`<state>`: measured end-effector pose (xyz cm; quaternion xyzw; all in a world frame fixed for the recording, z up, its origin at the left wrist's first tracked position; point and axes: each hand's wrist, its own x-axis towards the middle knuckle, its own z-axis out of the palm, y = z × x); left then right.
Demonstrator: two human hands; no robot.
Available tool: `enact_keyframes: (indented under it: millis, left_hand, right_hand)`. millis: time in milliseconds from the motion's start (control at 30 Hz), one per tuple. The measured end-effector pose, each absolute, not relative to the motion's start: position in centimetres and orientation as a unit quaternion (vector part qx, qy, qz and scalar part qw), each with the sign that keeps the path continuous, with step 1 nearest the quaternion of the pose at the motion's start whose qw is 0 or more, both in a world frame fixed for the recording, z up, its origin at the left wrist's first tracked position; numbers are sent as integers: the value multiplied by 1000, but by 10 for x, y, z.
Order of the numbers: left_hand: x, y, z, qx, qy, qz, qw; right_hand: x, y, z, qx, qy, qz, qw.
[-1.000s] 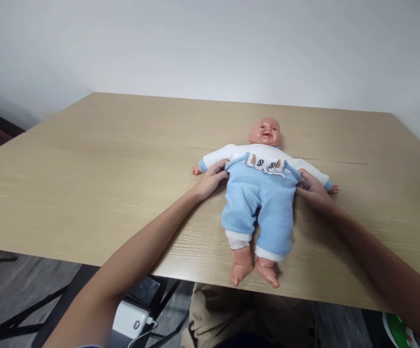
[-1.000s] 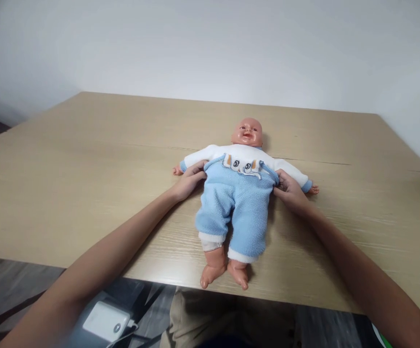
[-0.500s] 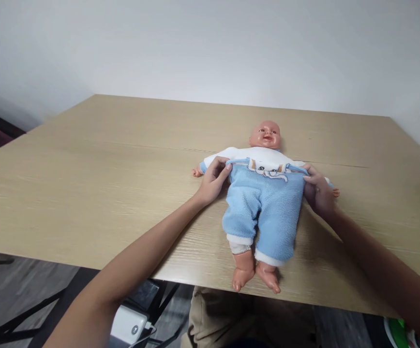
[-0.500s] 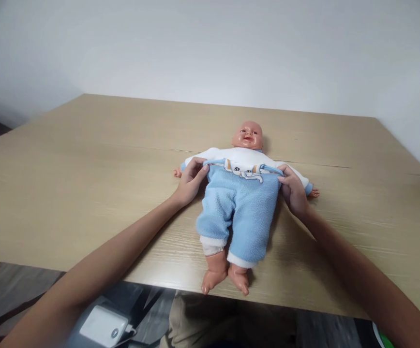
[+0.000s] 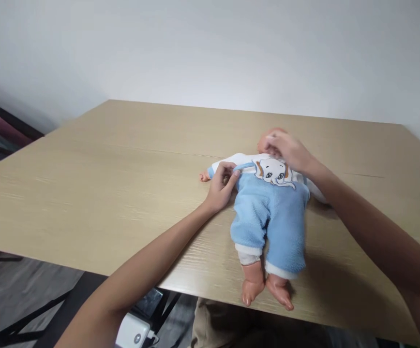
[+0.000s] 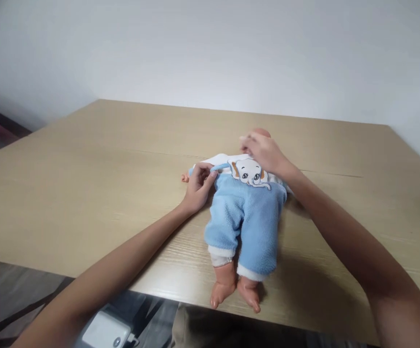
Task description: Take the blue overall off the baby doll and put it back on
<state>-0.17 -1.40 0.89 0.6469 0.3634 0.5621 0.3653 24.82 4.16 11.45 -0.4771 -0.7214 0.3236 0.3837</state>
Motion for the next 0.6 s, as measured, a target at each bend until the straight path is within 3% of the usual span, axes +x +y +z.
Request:
enact_keyframes:
  millis: [100, 267, 467, 600]
  left_hand:
    - [-2, -17, 9, 663, 350, 576, 325]
    - [-3, -20, 12, 673, 349, 589, 278]
    - [-3, -21, 16, 686, 350, 585, 254]
    - [-2, -22, 13, 700, 324, 589, 241]
  right_hand:
    - [210, 66, 116, -455, -826, 221, 250]
    - [156, 84, 108, -283, -945, 161, 12]
    - [138, 76, 105, -291, -953, 87, 4]
    - [155, 66, 114, -353, -930, 61, 85]
